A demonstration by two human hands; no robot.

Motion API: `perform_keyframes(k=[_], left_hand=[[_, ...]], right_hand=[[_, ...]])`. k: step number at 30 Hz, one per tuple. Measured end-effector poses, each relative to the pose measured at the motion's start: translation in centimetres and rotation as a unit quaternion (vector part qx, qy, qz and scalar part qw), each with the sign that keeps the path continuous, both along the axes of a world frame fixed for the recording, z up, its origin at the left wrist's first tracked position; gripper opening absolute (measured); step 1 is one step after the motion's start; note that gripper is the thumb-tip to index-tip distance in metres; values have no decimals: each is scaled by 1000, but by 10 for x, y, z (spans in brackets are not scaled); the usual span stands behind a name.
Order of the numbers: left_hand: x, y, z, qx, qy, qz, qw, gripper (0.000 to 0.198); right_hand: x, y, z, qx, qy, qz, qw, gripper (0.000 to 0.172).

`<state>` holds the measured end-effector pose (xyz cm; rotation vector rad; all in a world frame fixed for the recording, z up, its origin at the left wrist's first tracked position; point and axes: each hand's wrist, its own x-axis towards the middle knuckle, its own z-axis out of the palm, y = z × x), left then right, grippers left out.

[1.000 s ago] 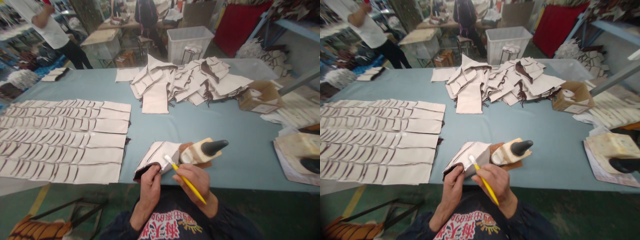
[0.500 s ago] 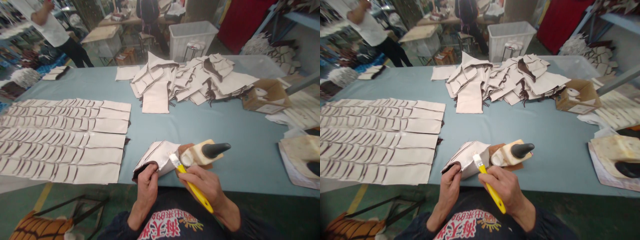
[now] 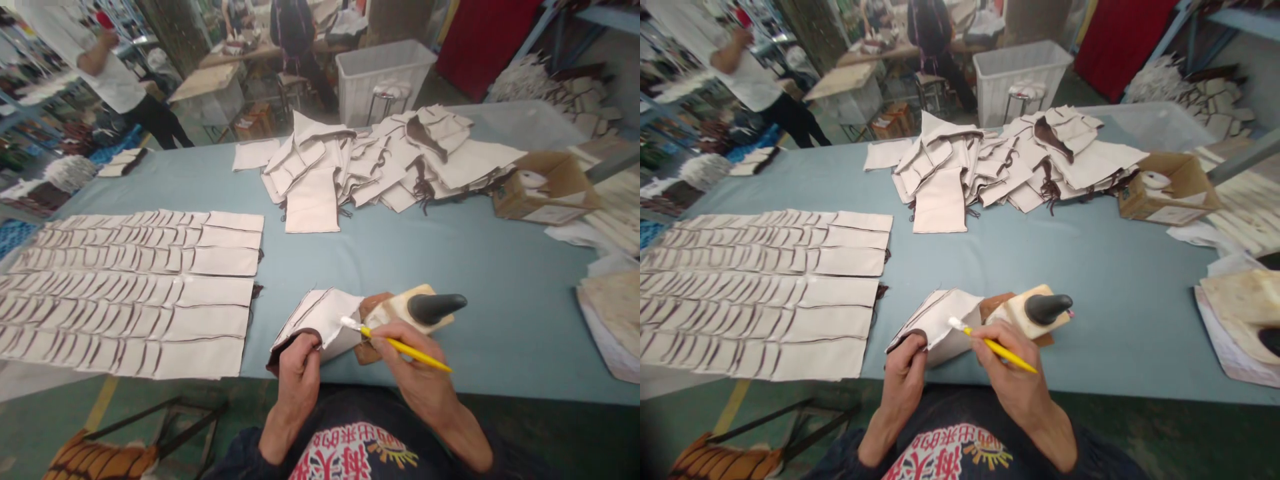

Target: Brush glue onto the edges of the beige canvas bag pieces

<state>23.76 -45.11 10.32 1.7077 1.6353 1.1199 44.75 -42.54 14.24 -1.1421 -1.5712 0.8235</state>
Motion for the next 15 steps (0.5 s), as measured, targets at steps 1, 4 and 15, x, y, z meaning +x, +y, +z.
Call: perform_keyframes(k=[1,4,15], left_hand=[[1,1,0,5,6,-3,1000,23],[4,1,2,18,18,-10,1000,24],[10,-6,-1,3,7,11,1000,25]], right_hand=[[-4,0,1,-1,1,22,1000,14],[-9,-8,6,11,3,72,997,13],[-5,-19,5,118,-85,127,981,12]])
